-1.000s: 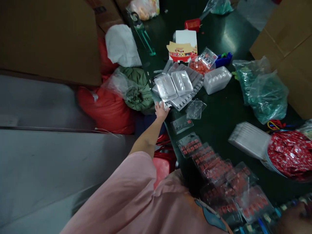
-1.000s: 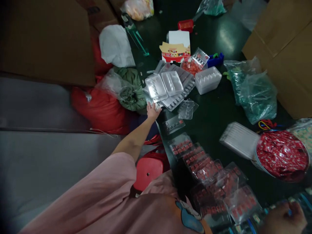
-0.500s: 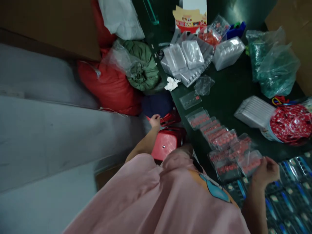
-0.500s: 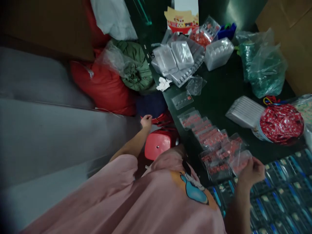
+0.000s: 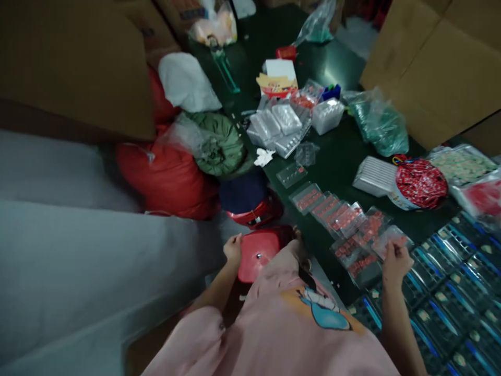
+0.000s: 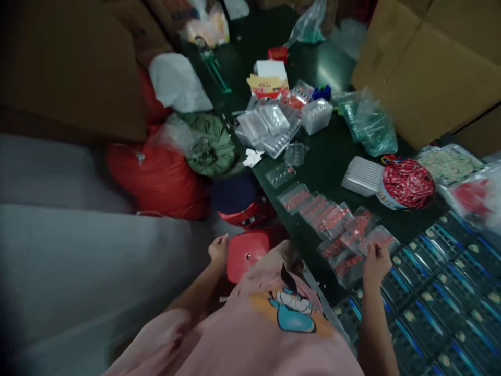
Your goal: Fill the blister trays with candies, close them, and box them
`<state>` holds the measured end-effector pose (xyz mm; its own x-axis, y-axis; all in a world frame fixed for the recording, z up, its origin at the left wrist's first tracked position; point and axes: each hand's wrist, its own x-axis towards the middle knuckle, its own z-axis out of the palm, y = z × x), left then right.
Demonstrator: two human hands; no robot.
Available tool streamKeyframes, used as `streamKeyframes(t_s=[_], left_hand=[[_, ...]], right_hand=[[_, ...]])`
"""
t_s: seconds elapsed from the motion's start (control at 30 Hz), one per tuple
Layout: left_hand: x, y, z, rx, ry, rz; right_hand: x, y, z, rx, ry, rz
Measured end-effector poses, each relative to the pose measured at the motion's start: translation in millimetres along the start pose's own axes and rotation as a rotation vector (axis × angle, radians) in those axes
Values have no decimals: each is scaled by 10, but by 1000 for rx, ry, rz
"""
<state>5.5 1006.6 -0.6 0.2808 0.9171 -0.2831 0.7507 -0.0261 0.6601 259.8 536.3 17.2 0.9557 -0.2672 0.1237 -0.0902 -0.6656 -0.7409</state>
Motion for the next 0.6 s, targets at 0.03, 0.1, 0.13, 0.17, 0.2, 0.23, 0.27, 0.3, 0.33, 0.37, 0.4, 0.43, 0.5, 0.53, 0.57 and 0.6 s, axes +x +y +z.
streamKeyframes(t_s=[0.03, 0.1, 0.13, 0.17, 0.2, 0.23, 0.27, 0.3, 0.33, 0.37, 0.4, 0.43, 0.5, 0.53, 0.57, 0.6], left_hand=[[157, 230, 91, -47, 9, 49], [482, 797, 289, -172, 6, 198], [639, 1128, 390, -235, -15, 292], [788, 1483, 491, -282, -43, 387], [925, 1853, 592, -317, -58, 469], [1050, 2227, 693, -341, -80, 547], [1164, 2592, 793, -356, -112, 617], [1270, 2937, 894, -372, -141, 673], [1371, 3251, 995, -401, -166, 711], [1471, 3527, 1094, -444, -203, 739], [1577, 3758, 1188, -498, -235, 761], [1693, 3942, 1274, -540, -262, 780], [1969, 4167, 1404, -598, -296, 788], [2136, 4214, 1441, -612, -293, 777], [2324, 4225, 1456, -619, -273, 752], [2532, 4205, 1451, -620, -233, 713]], right_hand=[[28, -15, 51, 32, 7, -1], [102, -59, 163, 51, 31, -15], [144, -84, 222, 42, 35, -17], [188, -110, 283, 30, 34, -11], [231, -137, 342, 18, 27, 4], [273, -166, 397, 7, 21, 25], [314, -198, 446, -8, 19, 49], [356, -235, 487, -27, 22, 74], [399, -281, 519, -46, 29, 99], [446, -336, 543, -67, 31, 126], [498, -403, 562, -80, 26, 156], [553, -481, 580, -84, 15, 183], [669, -663, 623, -70, 6, 235], [726, -758, 653, -63, 18, 259], [783, -848, 689, -62, 37, 283], [839, -928, 729, -65, 58, 301]])
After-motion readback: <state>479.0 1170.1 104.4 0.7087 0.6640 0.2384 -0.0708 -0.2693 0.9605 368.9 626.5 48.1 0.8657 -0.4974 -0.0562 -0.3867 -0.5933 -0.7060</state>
